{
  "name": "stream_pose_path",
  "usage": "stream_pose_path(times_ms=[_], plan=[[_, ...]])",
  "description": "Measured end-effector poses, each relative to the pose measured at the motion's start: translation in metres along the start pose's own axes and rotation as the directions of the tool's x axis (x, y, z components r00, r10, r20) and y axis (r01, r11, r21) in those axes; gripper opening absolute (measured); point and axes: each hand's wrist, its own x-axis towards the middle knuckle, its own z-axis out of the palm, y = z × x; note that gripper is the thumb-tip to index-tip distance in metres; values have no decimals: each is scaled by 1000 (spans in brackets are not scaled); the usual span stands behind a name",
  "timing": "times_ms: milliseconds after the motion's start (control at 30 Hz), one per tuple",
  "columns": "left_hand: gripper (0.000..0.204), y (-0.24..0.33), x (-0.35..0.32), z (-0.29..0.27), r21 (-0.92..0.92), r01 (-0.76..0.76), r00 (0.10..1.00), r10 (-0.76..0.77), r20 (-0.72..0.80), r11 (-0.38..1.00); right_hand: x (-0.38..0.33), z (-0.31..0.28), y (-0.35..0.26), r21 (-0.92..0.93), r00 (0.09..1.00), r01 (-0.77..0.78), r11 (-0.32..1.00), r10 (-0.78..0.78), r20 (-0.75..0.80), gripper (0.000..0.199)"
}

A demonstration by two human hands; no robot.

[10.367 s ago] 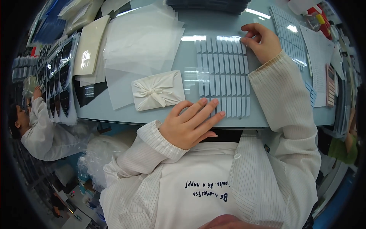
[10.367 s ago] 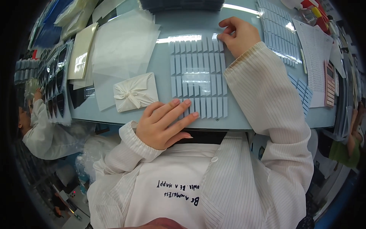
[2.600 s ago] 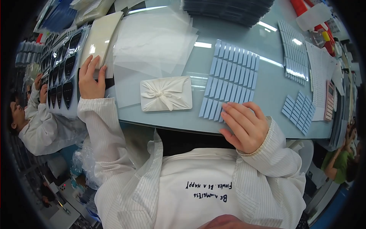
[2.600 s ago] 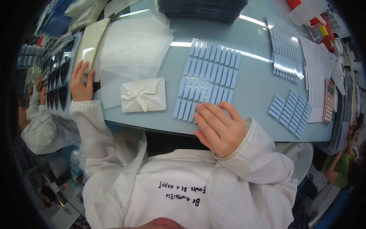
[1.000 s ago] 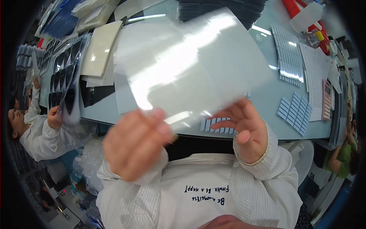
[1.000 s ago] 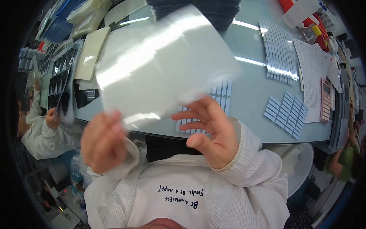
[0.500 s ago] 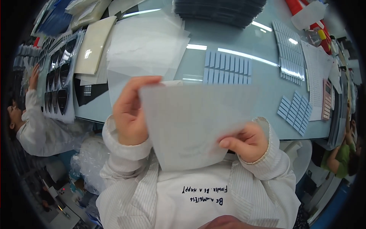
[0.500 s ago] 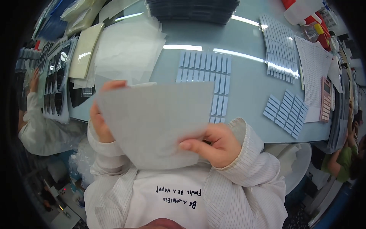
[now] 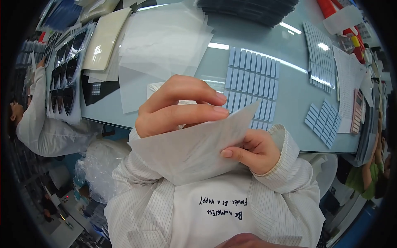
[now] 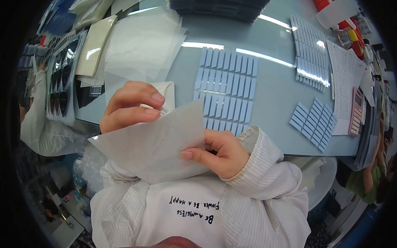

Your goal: Packaging small sheets of components into transparent plastic bags at a workstation.

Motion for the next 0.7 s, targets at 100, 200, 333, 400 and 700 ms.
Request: stream_pose_path(times_ms=[100, 200, 333, 400, 700], plan=[[33, 1, 0, -1, 68, -21, 1000, 21, -5, 997, -2, 3, -5, -44, 999, 24, 999, -26, -35, 27], [28, -6, -9, 0, 39, -20, 999, 19, 29, 999, -3, 3, -7, -34, 970, 119, 992, -123, -208, 34], [21, 0, -23, 2, -221, 211, 973, -182, 144, 952, -5, -11, -10, -54, 825, 366, 929, -351, -444, 55], [33, -4, -28, -11, -107, 264, 926, -221, 307, 959, -5, -11, -8, -124, 772, 384, 915, -392, -501, 60], [59, 12, -41, 27, -754, 294, 906, -423, 24, 587, -5, 0, -2, -324, 634, 434, 841, -541, -554, 67]])
